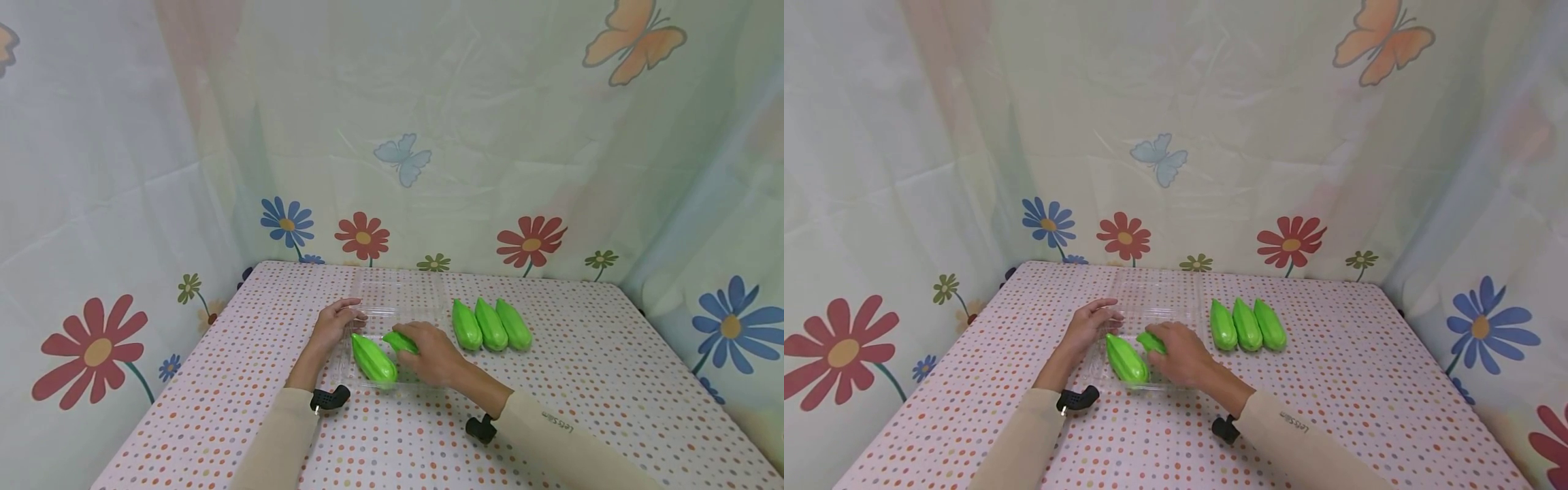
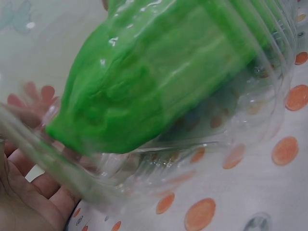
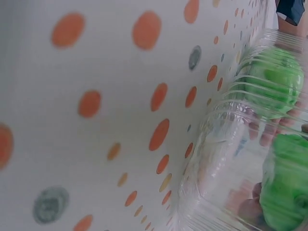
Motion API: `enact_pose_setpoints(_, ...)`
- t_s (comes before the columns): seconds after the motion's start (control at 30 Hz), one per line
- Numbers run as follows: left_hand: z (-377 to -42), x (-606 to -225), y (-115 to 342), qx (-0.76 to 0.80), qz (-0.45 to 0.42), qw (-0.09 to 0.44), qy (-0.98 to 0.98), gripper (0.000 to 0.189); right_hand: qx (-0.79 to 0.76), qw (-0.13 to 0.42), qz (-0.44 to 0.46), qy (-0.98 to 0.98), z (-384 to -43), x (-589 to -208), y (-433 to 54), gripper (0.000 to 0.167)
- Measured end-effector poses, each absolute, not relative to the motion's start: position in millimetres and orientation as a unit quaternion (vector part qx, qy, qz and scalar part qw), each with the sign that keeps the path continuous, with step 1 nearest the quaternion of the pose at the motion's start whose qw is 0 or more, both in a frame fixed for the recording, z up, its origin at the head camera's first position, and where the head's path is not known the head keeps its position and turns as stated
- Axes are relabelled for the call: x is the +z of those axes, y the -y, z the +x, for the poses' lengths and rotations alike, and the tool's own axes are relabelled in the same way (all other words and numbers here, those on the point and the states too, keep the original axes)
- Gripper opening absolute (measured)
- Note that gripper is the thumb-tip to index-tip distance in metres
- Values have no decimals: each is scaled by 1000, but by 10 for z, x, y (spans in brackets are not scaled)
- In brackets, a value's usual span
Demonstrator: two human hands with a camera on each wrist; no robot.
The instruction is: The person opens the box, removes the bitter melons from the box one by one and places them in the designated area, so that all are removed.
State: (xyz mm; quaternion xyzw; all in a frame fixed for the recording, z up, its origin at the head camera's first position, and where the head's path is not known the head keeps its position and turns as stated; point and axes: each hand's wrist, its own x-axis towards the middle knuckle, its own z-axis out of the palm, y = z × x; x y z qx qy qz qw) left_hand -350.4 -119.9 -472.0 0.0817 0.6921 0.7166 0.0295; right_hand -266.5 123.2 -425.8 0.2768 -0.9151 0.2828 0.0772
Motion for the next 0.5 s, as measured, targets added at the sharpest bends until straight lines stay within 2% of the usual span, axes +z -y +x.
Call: enact_pose_setpoints(0.5,-3499,-4701,1201,722,80,37,-687,39,288,126,261,913,-2687,-4224,-1227,45)
